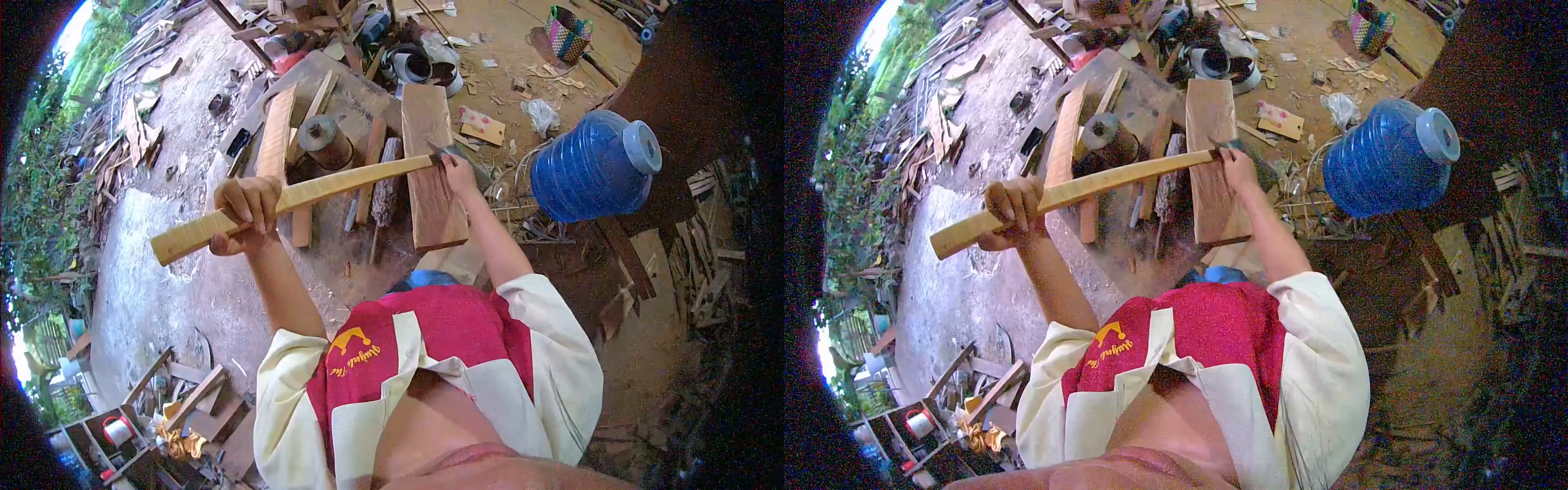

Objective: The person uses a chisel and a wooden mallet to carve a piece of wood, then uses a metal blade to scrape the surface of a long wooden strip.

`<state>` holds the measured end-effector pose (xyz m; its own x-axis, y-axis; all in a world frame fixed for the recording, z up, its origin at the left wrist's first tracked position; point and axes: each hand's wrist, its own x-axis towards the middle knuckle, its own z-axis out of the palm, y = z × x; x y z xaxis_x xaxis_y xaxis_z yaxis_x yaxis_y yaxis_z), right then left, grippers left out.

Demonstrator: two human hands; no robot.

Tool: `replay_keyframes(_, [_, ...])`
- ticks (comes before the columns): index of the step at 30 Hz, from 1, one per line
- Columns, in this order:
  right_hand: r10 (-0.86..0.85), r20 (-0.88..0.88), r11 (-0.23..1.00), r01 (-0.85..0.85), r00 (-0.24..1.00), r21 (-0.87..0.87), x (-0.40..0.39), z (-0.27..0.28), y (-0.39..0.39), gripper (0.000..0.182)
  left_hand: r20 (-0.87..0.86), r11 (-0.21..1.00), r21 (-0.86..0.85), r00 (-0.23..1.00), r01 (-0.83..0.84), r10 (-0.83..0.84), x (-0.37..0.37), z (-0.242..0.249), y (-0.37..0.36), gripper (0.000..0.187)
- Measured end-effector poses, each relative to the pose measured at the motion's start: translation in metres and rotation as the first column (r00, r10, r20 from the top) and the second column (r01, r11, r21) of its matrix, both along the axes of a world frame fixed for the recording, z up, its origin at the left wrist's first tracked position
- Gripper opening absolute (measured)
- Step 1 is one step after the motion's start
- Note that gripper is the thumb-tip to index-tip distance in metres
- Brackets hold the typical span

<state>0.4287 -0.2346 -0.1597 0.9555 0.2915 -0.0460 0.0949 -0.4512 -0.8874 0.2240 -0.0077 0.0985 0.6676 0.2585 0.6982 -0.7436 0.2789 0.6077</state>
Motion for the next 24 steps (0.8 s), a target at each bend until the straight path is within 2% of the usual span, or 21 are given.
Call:
replay_keyframes(2, [0.167, -0.150, 0.975, -0.141, 0.974, 0.169, -0.013, 0.034, 0.013, 0.024, 0.013, 1.000, 0.006, 1.000, 0.010, -0.010, 0.002, 0.003, 0.000, 0.039])
replay_keyframes(3, [0.254, 0.004, 0.952, -0.251, 0.967, 0.176, -0.031, 0.057, 0.024, 0.025, 0.010, 0.998, 0.030, 0.999, 0.051, -0.051, 0.004, 0.005, -0.001, 0.040])
replay_keyframes(5, [0.404, -0.070, 0.899, -0.382, 0.912, 0.213, -0.079, 0.180, 0.028, 0.027, 0.009, 0.995, 0.048, 0.996, 0.093, -0.093, 0.010, 0.009, -0.004, 0.041])
replay_keyframes(6, [0.402, -0.072, 0.901, -0.380, 0.913, 0.210, -0.082, 0.176, 0.034, 0.027, 0.008, 0.990, 0.059, 0.992, 0.126, -0.126, 0.012, 0.012, -0.006, 0.041])
replay_keyframes(8, [0.369, 0.184, 0.840, -0.411, 0.911, 0.353, -0.084, 0.150, 0.044, 0.028, 0.008, 0.983, 0.078, 0.986, 0.164, -0.166, 0.017, 0.012, -0.005, 0.042])
replay_keyframes(10, [0.317, 0.183, 0.828, -0.366, 0.931, 0.425, -0.070, 0.111, 0.041, 0.023, 0.057, 0.958, 0.128, 0.962, 0.258, -0.267, 0.019, 0.009, 0.001, 0.045])
replay_keyframes(12, [0.263, 0.069, 0.913, -0.271, 0.962, 0.306, -0.041, 0.061, 0.032, 0.020, 0.078, 0.939, 0.147, 0.943, 0.310, -0.323, 0.020, 0.011, -0.001, 0.047])
replay_keyframes(14, [0.196, -0.154, 0.919, -0.126, 0.969, 0.373, -0.010, 0.021, 0.016, 0.027, 0.098, 0.920, 0.151, 0.920, 0.362, -0.378, 0.017, 0.010, -0.008, 0.048])
replay_keyframes(15, [0.195, -0.152, 0.921, -0.127, 0.969, 0.369, 0.000, 0.016, 0.009, 0.027, 0.098, 0.915, 0.151, 0.916, 0.373, -0.389, 0.015, 0.011, -0.011, 0.049])
replay_keyframes(17, [0.131, -0.072, 0.990, -0.127, 0.989, 0.057, 0.013, 0.011, 0.003, 0.033, 0.105, 0.912, 0.154, 0.911, 0.380, -0.398, 0.014, 0.012, -0.011, 0.050])
replay_keyframes(18, [0.136, -0.058, 0.990, -0.133, 0.989, 0.056, 0.015, 0.008, 0.006, 0.033, 0.112, 0.887, 0.174, 0.887, 0.427, -0.449, 0.016, 0.011, -0.009, 0.050])
replay_keyframes(20, [0.140, 0.094, 0.987, -0.132, 0.986, -0.090, 0.013, -0.003, 0.012, 0.040, 0.138, 0.863, 0.210, 0.860, 0.459, -0.491, 0.023, 0.008, -0.001, 0.050])
replay_keyframes(21, [0.081, 0.191, 0.996, -0.073, 0.978, -0.050, 0.010, -0.001, 0.014, 0.039, 0.168, 0.848, 0.224, 0.838, 0.480, -0.519, 0.027, 0.006, 0.002, 0.051])
replay_keyframes(22, [0.089, 0.204, 0.996, -0.080, 0.975, -0.048, 0.010, 0.002, 0.014, 0.039, 0.194, 0.833, 0.237, 0.816, 0.500, -0.545, 0.028, 0.004, 0.005, 0.052])
replay_keyframes(24, [0.005, 0.082, 0.998, -0.010, 0.997, 0.060, 0.005, 0.004, 0.012, 0.038, 0.094, 0.974, 0.035, 0.969, 0.225, -0.227, 0.017, -0.001, -0.003, 0.056])
